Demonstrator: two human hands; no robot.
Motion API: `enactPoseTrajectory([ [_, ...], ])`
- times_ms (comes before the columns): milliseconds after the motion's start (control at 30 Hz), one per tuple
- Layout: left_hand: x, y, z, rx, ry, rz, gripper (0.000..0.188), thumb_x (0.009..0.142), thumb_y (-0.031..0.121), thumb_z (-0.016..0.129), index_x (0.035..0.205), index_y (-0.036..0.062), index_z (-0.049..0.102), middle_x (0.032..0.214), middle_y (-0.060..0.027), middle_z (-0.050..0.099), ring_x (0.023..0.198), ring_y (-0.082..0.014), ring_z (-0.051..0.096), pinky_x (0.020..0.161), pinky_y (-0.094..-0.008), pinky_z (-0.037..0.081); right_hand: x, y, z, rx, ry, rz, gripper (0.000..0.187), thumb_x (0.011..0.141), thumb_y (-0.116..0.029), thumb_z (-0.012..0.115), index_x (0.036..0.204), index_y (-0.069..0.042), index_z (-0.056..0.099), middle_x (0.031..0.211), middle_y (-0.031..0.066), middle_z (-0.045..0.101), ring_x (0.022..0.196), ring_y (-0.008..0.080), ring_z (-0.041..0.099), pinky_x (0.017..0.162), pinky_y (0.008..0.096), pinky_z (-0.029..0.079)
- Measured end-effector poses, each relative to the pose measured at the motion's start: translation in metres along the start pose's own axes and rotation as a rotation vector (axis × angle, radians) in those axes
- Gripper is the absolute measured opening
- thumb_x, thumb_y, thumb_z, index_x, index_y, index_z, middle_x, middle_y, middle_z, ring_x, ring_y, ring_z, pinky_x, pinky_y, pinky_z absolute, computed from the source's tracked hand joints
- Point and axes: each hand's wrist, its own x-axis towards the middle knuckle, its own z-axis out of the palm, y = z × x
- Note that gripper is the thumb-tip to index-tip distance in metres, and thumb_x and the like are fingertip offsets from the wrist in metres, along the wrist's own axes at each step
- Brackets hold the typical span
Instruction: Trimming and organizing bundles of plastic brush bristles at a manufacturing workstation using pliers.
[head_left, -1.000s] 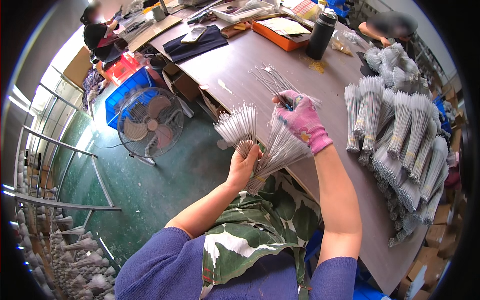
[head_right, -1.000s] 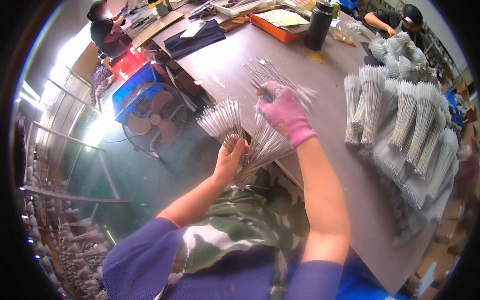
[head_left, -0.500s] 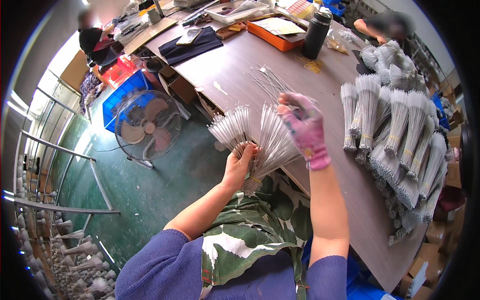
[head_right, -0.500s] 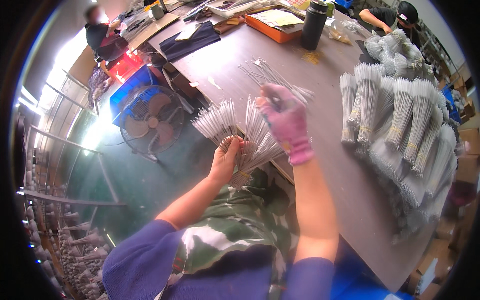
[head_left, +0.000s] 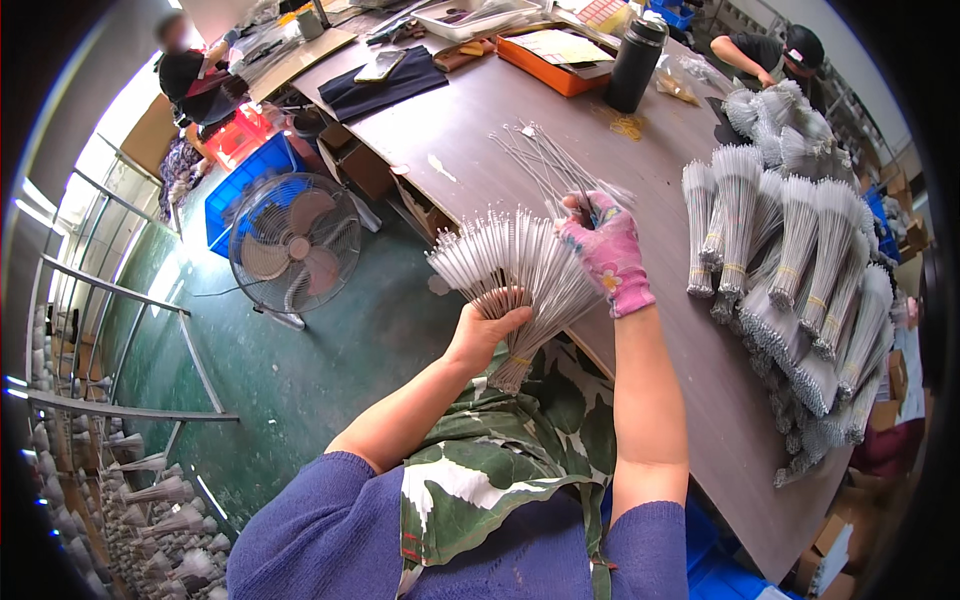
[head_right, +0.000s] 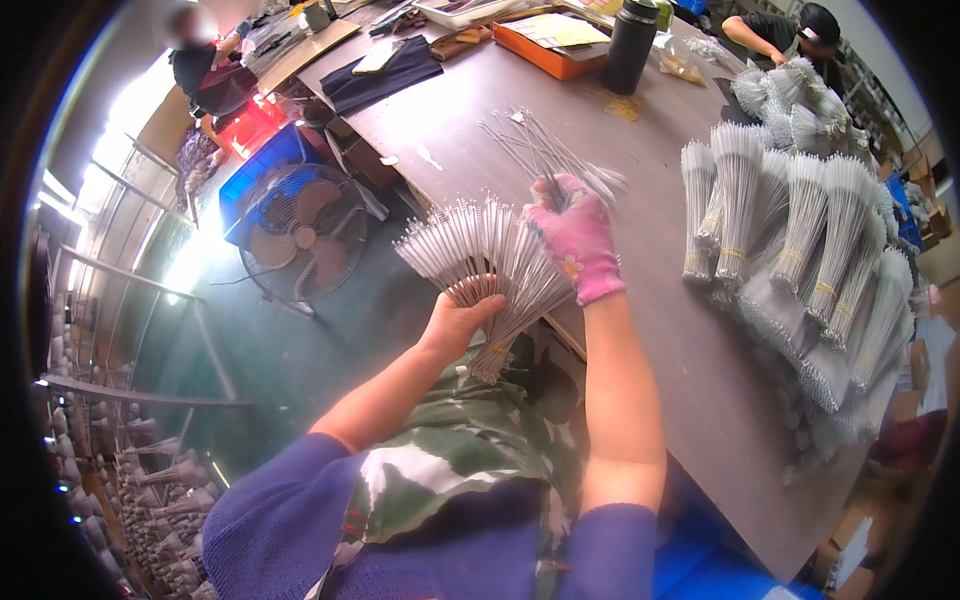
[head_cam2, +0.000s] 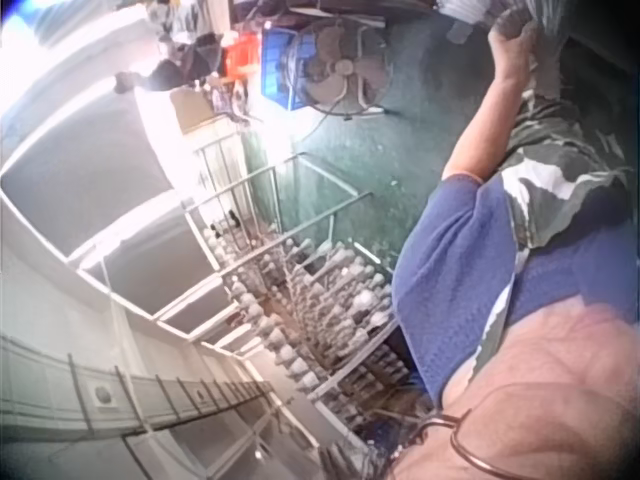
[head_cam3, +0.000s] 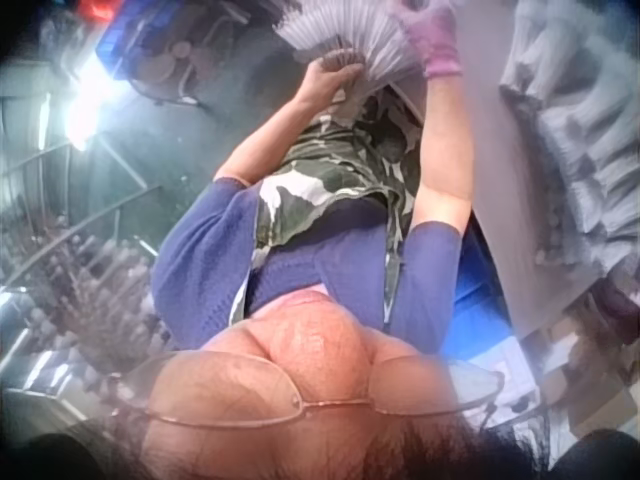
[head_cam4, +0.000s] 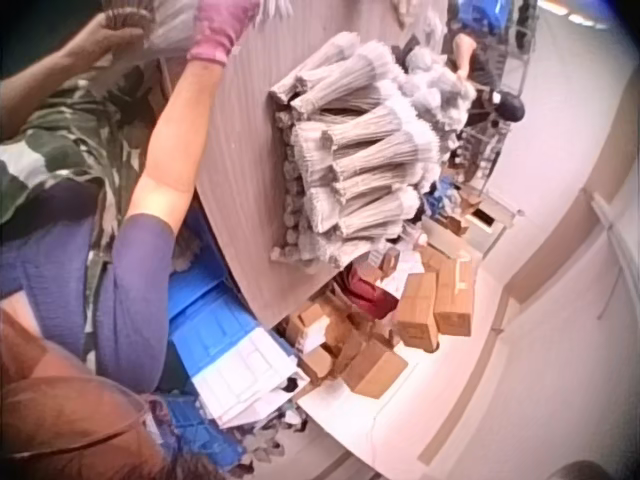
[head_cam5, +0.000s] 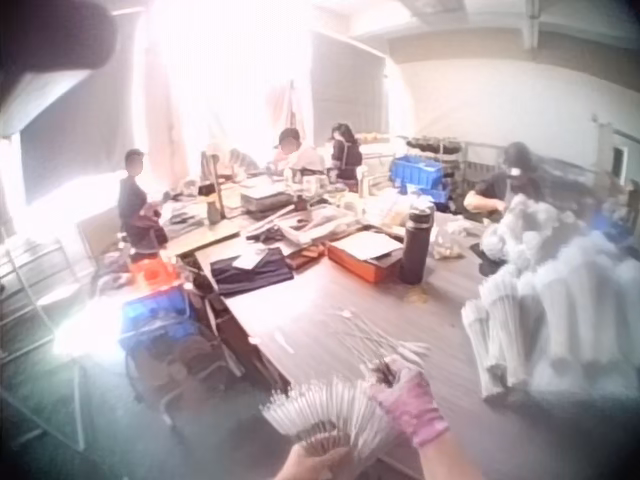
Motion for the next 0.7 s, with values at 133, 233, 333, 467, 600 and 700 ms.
enactPoseTrajectory([
  [133, -0.003, 0.014, -0.001, -0.076, -0.005, 0.012, 0.017, 0.077, 0.003, 0.068, 0.092, 0.0027, 0.062, 0.084, 0.0003, 0.063, 0.076, -0.0079, 0.056, 0.071, -0.0242, 0.046, -0.005, 0.004, -0.007, 0.096, 0.011, 0.032, 0.020, 0.073, 0.003, 0.063, 0.093, 0.000, 0.060, 0.077, -0.0026, 0.055, 0.068, 0.0044, 0.051, 0.065, 0.0179, 0.044],
  [233, -0.001, 0.017, -0.001, 0.009, -0.029, 0.041, 0.012, 0.076, 0.002, 0.068, 0.084, 0.0044, 0.060, 0.078, 0.0023, 0.059, 0.070, -0.0067, 0.053, 0.065, -0.0232, 0.044, -0.012, 0.003, -0.014, 0.246, 0.035, 0.059, 0.021, 0.075, 0.005, 0.061, 0.096, 0.000, 0.060, 0.080, -0.0014, 0.057, 0.070, 0.0051, 0.053, 0.067, 0.0178, 0.045],
  [333, 0.002, 0.017, -0.001, 0.014, -0.008, 0.065, 0.014, 0.075, 0.001, 0.069, 0.078, 0.0062, 0.057, 0.072, 0.0043, 0.055, 0.066, -0.0052, 0.050, 0.061, -0.0220, 0.041, -0.017, 0.003, -0.019, 0.281, 0.033, 0.025, 0.021, 0.075, 0.005, 0.061, 0.096, 0.000, 0.059, 0.081, -0.0009, 0.057, 0.070, 0.0062, 0.054, 0.067, 0.0185, 0.046],
  [467, 0.006, 0.022, -0.002, 0.003, 0.019, 0.041, 0.017, 0.074, 0.001, 0.070, 0.075, 0.0076, 0.055, 0.070, 0.0051, 0.052, 0.064, -0.0045, 0.049, 0.060, -0.0215, 0.040, -0.022, -0.004, -0.018, 0.334, 0.011, -0.003, 0.021, 0.076, 0.006, 0.060, 0.097, 0.000, 0.059, 0.082, -0.0004, 0.057, 0.070, 0.0070, 0.054, 0.068, 0.0193, 0.047],
  [600, 0.006, 0.019, -0.002, -0.014, -0.003, 0.045, 0.015, 0.074, 0.002, 0.070, 0.078, 0.0067, 0.056, 0.072, 0.0044, 0.054, 0.065, -0.0052, 0.050, 0.061, -0.0219, 0.041, -0.020, 0.000, -0.016, 0.258, 0.041, -0.036, 0.021, 0.076, 0.006, 0.061, 0.096, -0.001, 0.059, 0.082, 0.0004, 0.057, 0.071, 0.0079, 0.055, 0.069, 0.0205, 0.048],
  [700, 0.006, 0.020, -0.003, -0.060, -0.009, 0.017, 0.015, 0.074, -0.002, 0.068, 0.081, 0.0061, 0.057, 0.077, 0.0012, 0.058, 0.071, -0.0092, 0.055, 0.066, -0.0248, 0.045, -0.017, 0.000, -0.010, 0.270, 0.056, -0.042, 0.020, 0.075, 0.005, 0.063, 0.094, 0.000, 0.059, 0.083, 0.0009, 0.058, 0.071, 0.0082, 0.056, 0.068, 0.0206, 0.049],
])
